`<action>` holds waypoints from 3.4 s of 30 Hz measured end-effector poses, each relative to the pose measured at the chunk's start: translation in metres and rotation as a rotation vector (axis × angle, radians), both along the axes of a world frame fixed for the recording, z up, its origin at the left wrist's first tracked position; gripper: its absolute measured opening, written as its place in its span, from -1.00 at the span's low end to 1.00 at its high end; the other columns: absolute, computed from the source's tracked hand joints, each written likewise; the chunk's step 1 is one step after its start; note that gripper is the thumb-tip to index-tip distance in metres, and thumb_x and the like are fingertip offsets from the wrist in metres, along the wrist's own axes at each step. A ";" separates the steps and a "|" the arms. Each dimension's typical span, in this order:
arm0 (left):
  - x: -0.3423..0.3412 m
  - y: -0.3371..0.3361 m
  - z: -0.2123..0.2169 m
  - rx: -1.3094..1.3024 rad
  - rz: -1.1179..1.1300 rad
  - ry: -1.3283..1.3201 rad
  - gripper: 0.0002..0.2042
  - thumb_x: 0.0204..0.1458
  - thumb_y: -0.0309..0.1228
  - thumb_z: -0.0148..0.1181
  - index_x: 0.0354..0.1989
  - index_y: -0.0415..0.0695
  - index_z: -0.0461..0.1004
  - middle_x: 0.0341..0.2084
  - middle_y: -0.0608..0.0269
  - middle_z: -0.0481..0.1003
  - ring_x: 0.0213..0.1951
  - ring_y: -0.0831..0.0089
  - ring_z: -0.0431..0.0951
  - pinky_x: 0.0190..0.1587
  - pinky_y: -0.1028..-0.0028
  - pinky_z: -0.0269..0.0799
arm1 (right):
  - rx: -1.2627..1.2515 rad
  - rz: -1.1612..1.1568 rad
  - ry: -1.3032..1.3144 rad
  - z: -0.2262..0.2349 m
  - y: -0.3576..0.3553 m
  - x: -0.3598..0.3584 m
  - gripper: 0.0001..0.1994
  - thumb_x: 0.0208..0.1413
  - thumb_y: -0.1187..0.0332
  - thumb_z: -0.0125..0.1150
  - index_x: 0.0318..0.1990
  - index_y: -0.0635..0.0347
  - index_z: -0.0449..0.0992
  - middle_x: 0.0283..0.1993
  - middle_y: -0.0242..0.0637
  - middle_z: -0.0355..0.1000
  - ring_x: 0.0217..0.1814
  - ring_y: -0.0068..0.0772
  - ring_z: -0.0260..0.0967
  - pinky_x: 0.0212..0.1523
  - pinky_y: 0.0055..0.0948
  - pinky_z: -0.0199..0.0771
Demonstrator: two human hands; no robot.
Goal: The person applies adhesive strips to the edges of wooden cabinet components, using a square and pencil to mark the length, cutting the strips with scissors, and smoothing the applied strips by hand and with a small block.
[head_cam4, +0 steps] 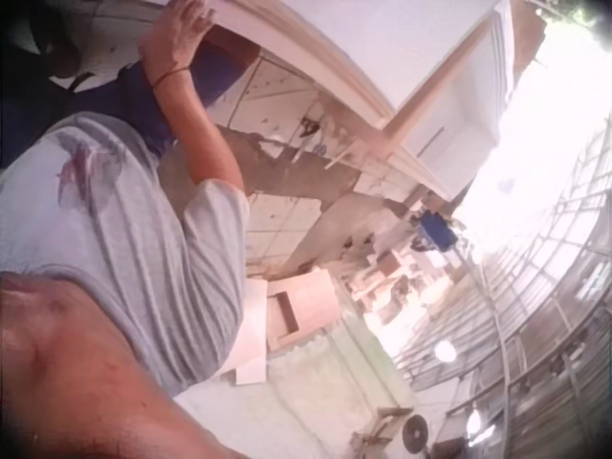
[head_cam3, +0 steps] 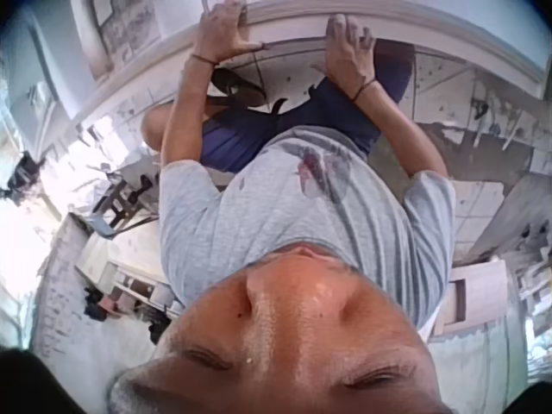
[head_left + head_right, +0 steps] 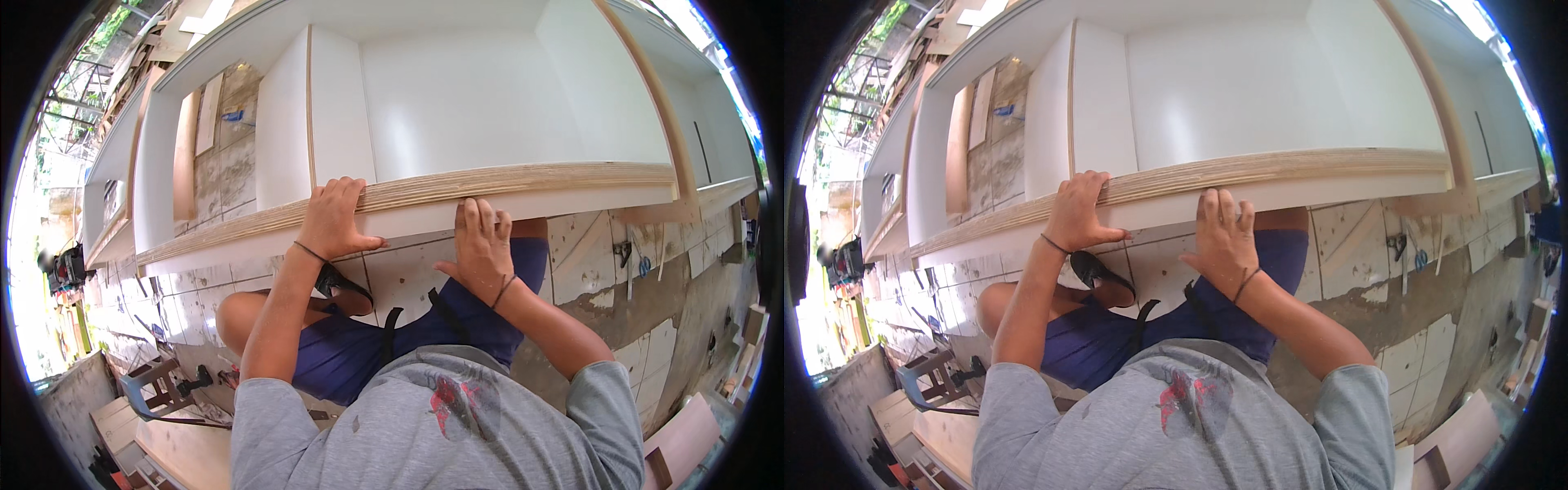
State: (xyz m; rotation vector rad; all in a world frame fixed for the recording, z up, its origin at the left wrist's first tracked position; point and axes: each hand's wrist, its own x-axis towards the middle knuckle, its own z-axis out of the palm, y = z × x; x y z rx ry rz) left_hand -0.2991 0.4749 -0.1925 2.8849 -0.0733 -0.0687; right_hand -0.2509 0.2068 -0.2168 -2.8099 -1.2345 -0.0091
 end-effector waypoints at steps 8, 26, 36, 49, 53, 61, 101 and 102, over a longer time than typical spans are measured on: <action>0.002 0.002 -0.035 -0.029 0.081 -0.260 -0.34 -0.20 0.21 0.32 -0.20 -0.16 0.38 -0.35 0.11 0.42 -0.23 0.07 0.43 -0.15 0.16 0.28 | 0.270 0.053 0.058 -0.006 -0.026 -0.003 -0.34 -0.09 0.04 0.29 0.14 0.25 0.37 0.22 -0.13 0.20 0.35 -0.10 0.05 0.26 0.04 0.02; 0.000 0.007 -0.036 0.052 0.095 -0.247 -0.32 -0.06 0.28 0.16 -0.20 -0.21 0.36 -0.40 0.11 0.32 -0.28 0.08 0.37 -0.17 0.16 0.21 | -0.266 -0.569 0.857 -0.308 -0.220 -0.195 -0.61 0.11 0.14 0.12 0.09 -0.06 0.45 0.21 -0.21 0.29 0.25 -0.08 0.25 0.20 0.19 0.15; 0.002 -0.004 -0.033 0.053 0.122 -0.289 -0.33 -0.11 0.29 0.17 -0.24 -0.17 0.35 -0.40 0.11 0.35 -0.30 0.07 0.39 -0.21 0.16 0.23 | -0.390 -0.911 0.888 -0.321 -0.197 -0.228 -0.52 0.16 0.10 0.03 0.22 -0.01 0.28 0.20 -0.19 0.31 0.20 -0.07 0.30 0.02 0.07 0.36; 0.004 -0.009 -0.032 -0.002 0.110 -0.284 -0.36 -0.11 0.26 0.20 -0.24 -0.16 0.36 -0.42 0.12 0.35 -0.31 0.08 0.39 -0.22 0.18 0.23 | 0.230 -1.323 0.203 -0.249 -0.381 -0.048 -0.47 0.17 0.01 0.12 0.09 0.30 0.40 0.04 0.18 0.41 0.15 0.13 0.33 0.11 -0.08 0.35; 0.007 -0.012 -0.032 0.014 0.090 -0.330 -0.35 -0.11 0.29 0.18 -0.24 -0.15 0.36 -0.44 0.14 0.34 -0.33 0.10 0.38 -0.23 0.19 0.23 | 0.088 -0.678 -0.209 -0.062 -0.408 0.103 -0.53 0.09 0.25 0.23 0.12 0.25 0.33 0.04 0.15 0.37 0.13 0.08 0.35 0.02 -0.21 0.46; 0.005 -0.009 -0.027 -0.008 0.140 -0.271 -0.35 -0.12 0.29 0.19 -0.25 -0.14 0.36 -0.45 0.16 0.33 -0.34 0.13 0.38 -0.24 0.19 0.22 | 0.384 -1.293 0.505 0.042 -0.324 0.243 -0.66 0.22 0.15 -0.02 -0.05 0.25 0.38 0.02 -0.04 0.27 -0.63 -0.18 0.40 -0.72 -0.31 0.40; -0.008 0.009 -0.012 -0.300 0.006 -0.124 -0.42 -0.07 -0.19 0.32 0.12 -0.23 0.36 0.00 -0.03 0.44 0.07 0.01 0.38 0.18 0.15 0.18 | -0.111 -0.542 0.730 0.067 -0.110 0.104 -0.45 0.09 0.23 0.04 0.21 0.22 0.08 -0.09 0.27 0.39 -0.07 0.31 0.38 -0.05 0.02 0.37; -0.009 0.014 -0.013 -0.349 -0.031 -0.140 -0.41 -0.05 -0.19 0.33 0.13 -0.23 0.36 0.02 -0.04 0.43 0.08 0.00 0.37 0.18 0.14 0.20 | -0.132 -0.452 0.678 0.070 -0.128 0.103 -0.42 0.05 0.27 0.08 0.22 0.20 0.08 -0.01 0.23 0.36 0.03 0.25 0.36 0.00 0.01 0.35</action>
